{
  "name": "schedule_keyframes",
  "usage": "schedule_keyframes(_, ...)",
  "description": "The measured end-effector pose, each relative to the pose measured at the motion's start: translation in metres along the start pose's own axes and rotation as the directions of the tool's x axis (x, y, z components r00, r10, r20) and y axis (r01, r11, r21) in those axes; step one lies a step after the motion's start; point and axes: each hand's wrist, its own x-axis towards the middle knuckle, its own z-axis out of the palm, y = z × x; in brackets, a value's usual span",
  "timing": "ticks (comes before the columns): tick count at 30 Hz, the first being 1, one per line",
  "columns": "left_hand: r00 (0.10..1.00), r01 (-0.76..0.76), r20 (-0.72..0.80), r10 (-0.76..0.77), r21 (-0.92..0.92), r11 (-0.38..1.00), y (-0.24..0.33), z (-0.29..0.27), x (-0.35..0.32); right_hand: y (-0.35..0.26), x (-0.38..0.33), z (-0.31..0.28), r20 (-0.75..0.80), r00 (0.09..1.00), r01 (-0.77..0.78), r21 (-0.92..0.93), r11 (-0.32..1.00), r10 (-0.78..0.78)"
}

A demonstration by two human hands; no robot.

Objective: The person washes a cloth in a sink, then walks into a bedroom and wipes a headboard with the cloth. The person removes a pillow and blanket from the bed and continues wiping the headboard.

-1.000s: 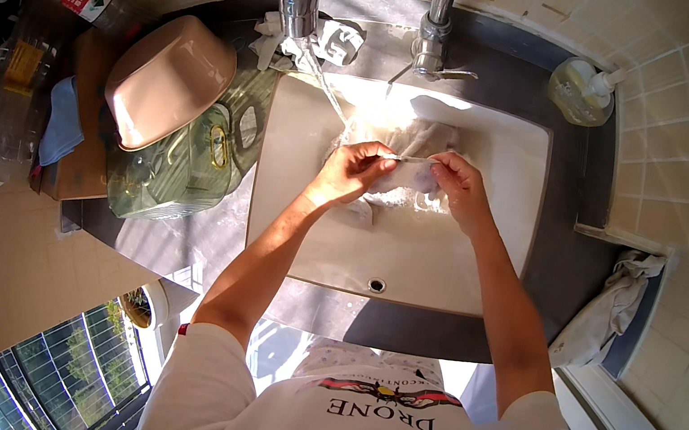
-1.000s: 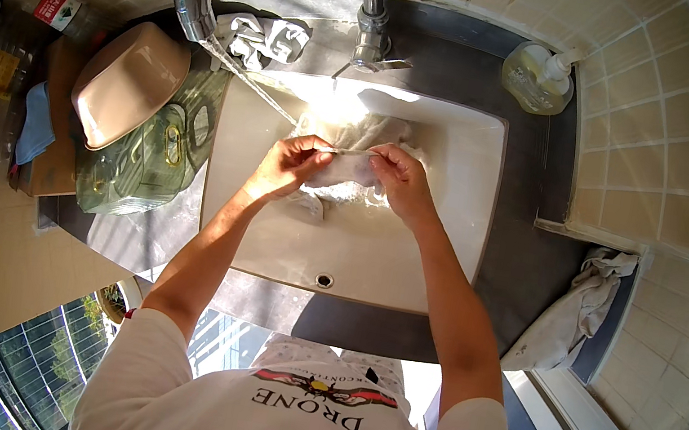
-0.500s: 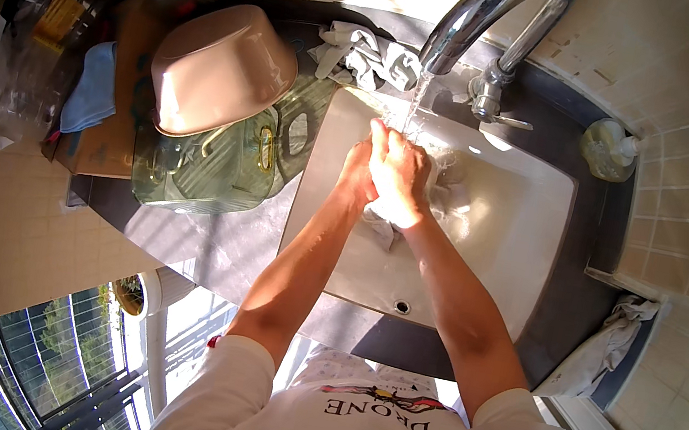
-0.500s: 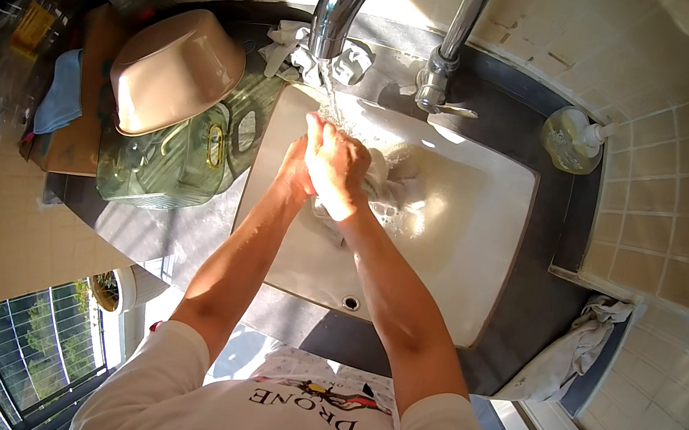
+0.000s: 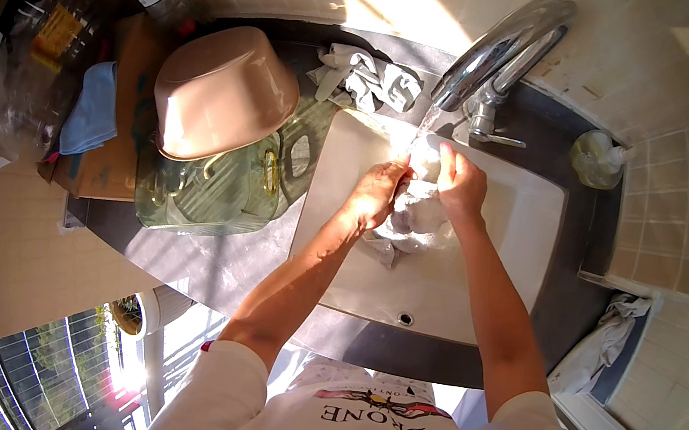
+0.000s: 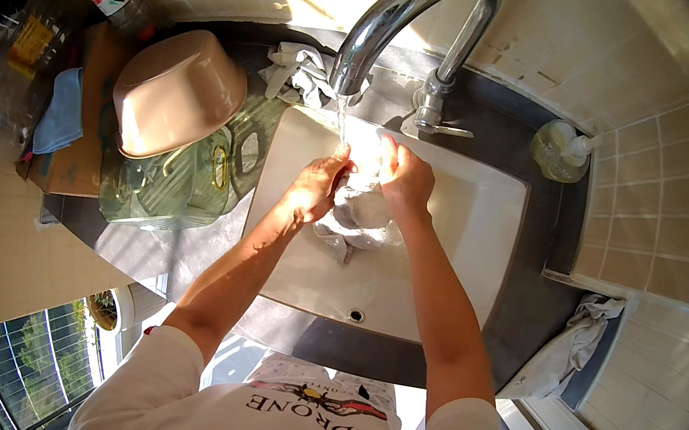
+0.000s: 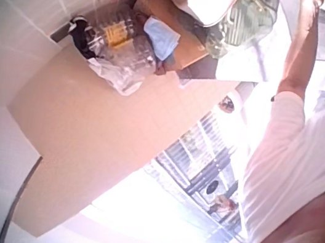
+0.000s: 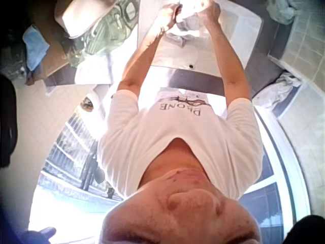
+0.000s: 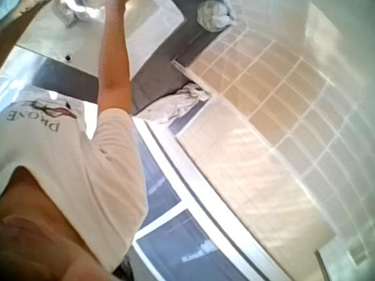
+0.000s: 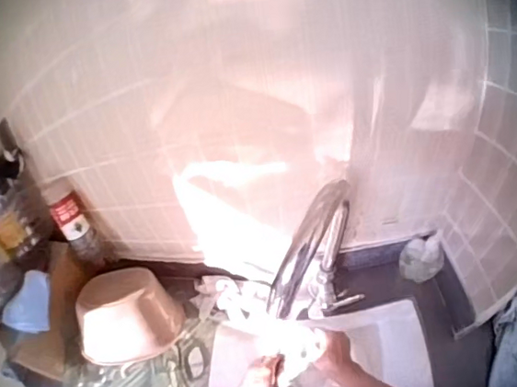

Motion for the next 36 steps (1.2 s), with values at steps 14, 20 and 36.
schedule_keyframes(14,0.933,0.054,-0.09,0.348,0.992,0.113,-0.076,-0.006,0.009,0.107,-0.074,0.049,0.646,0.716,0.283,-0.615,0.736,0.265)
schedule_keyframes(20,0.921,0.306,-0.068,-0.383,-0.481,0.821,-0.043,0.035,-0.002,0.024,-0.058,0.036,0.337,0.78,-0.623,0.503,0.6,0.528)
schedule_keyframes(36,0.986,0.161,0.125,-0.111,-0.525,0.836,-0.067,0.026,0.002,0.009,-0.037,0.047,-0.18,0.962,-0.17,0.187,0.968,0.203)
